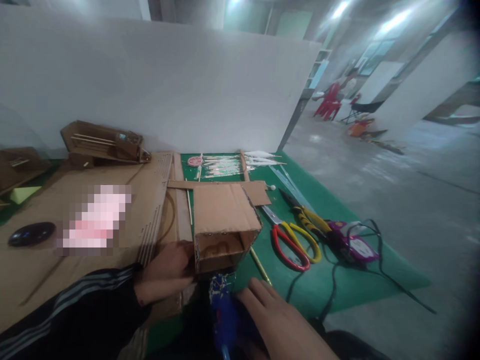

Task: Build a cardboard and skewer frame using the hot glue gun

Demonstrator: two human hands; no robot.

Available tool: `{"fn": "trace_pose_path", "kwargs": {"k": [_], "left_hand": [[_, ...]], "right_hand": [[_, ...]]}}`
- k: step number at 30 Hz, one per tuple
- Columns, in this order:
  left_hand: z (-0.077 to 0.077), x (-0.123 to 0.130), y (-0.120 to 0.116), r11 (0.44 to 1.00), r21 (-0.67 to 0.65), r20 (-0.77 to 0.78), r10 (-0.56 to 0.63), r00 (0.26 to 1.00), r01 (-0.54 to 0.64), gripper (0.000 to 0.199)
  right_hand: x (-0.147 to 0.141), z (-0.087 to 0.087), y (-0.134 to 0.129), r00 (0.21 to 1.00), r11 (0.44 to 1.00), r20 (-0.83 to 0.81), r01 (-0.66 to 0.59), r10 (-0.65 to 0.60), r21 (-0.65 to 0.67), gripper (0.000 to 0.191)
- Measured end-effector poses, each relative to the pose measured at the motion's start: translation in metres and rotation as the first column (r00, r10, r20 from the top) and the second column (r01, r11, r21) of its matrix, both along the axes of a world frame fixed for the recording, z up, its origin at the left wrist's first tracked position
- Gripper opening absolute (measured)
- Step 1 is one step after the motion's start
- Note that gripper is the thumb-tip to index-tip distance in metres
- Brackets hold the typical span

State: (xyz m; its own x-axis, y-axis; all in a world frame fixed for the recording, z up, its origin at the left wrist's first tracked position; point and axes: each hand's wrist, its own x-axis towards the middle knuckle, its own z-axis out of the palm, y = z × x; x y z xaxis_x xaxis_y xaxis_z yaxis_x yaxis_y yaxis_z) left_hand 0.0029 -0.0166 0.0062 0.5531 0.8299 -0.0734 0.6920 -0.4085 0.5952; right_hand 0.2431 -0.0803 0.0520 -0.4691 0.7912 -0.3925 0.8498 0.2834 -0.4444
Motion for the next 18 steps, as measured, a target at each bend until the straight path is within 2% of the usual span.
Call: {"fn": "trace_pose_path", "kwargs": {"k": [5,18], "left_hand": [[-0.0013,0.0008,0.0015,1.0,-0.005,0.015,-0.013,1.0,0.013,0.039],[0.0031,0.0038,-0.0002,1.0,-0.014,0.016,0.018,1.0,-0.017,0.037]], "right_hand": [[0.0016,-0.001,-0.0026,1.0,0.999,-0.014,-0.002,0.003,0.054,0.038],[0.0033,0.0019,-0.0025,1.0,0.999,0.008,-0.001,0.001,0.033,0.042]]}}
